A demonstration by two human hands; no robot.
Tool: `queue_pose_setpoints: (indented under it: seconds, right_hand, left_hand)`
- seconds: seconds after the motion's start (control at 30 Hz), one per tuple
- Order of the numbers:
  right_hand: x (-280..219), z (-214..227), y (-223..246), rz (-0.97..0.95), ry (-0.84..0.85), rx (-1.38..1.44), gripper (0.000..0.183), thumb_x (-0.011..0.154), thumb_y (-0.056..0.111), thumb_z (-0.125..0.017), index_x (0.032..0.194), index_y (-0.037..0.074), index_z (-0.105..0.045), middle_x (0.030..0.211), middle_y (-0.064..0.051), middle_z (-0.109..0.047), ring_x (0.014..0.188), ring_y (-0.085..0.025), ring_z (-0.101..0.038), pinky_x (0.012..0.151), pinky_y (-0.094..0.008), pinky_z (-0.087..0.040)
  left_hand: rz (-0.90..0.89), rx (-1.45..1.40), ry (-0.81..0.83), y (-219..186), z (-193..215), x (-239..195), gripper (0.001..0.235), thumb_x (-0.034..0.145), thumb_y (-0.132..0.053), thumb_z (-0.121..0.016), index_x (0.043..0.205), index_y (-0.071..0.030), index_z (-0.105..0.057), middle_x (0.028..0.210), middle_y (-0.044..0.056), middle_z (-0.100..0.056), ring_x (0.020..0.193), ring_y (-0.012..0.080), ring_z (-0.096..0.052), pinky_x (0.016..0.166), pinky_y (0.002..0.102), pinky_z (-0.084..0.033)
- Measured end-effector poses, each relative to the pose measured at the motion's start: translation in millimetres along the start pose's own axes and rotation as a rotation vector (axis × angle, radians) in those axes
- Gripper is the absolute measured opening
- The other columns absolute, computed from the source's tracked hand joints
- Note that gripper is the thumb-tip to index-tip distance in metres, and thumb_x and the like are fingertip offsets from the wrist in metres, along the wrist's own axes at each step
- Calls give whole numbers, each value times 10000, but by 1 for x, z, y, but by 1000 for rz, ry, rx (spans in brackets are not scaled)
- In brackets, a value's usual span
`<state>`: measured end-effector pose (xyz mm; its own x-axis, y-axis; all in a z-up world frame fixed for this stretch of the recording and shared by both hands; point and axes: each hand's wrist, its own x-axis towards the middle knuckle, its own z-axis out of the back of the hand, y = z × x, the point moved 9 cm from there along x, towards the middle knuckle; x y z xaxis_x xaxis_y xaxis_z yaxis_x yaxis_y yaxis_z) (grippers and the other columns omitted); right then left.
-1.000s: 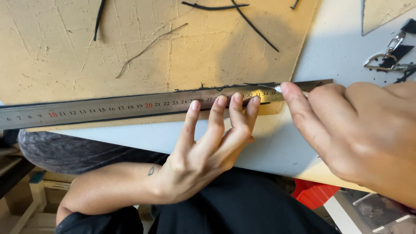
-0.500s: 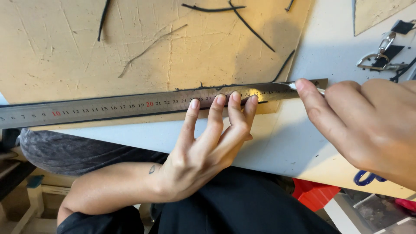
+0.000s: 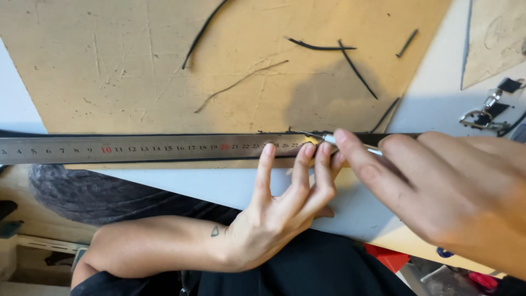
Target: Trimming the edge of a leather strap using a craft knife and a metal ruler for precision.
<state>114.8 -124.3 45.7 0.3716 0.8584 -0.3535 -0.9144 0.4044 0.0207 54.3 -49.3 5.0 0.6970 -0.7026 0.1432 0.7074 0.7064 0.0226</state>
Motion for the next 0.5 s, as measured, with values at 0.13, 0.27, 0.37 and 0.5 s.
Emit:
queue_pose_setpoints:
  seconds: [0.13, 0.27, 0.37, 0.5]
  right_hand:
    - [23, 3, 6, 79, 8, -7, 448, 1076, 208, -475, 1416, 48, -720, 635, 29, -438, 465, -142, -468, 430, -257, -371]
    - [34, 5, 6, 57, -33, 31, 459, 1088, 236, -461, 1398, 50, -744, 667, 32, -477, 485, -149, -450, 438, -257, -359]
    - [39, 8, 8, 53, -69, 47, 443, 1099, 245, -479, 1364, 43, -771, 643, 42, -434, 479, -145, -423, 436, -260, -331]
    - [39, 8, 13, 106, -50, 9, 481, 1090, 238, -470, 1390, 0, -762, 626, 34, -420, 471, -149, -401, 432, -266, -312]
  left_hand:
    - [0, -17, 9, 2, -5, -3, 386, 1132, -172, -391, 1403, -106, -659, 1395, 12, -567, 1370, 217, -507, 1075, 502, -541]
    - [26, 4, -19, 6, -6, -3, 302, 1130, -204, -444, 1330, -137, -660, 1328, -42, -587, 1290, 147, -560, 1053, 453, -556]
    - [33, 22, -18, 8, -6, -3, 312, 1122, -198, -433, 1346, -141, -642, 1302, -40, -572, 1271, 152, -552, 1044, 438, -563]
    - [27, 40, -15, 6, -7, -5, 328, 1134, -196, -453, 1400, -179, -644, 1357, -53, -540, 1260, 141, -545, 1064, 471, -534]
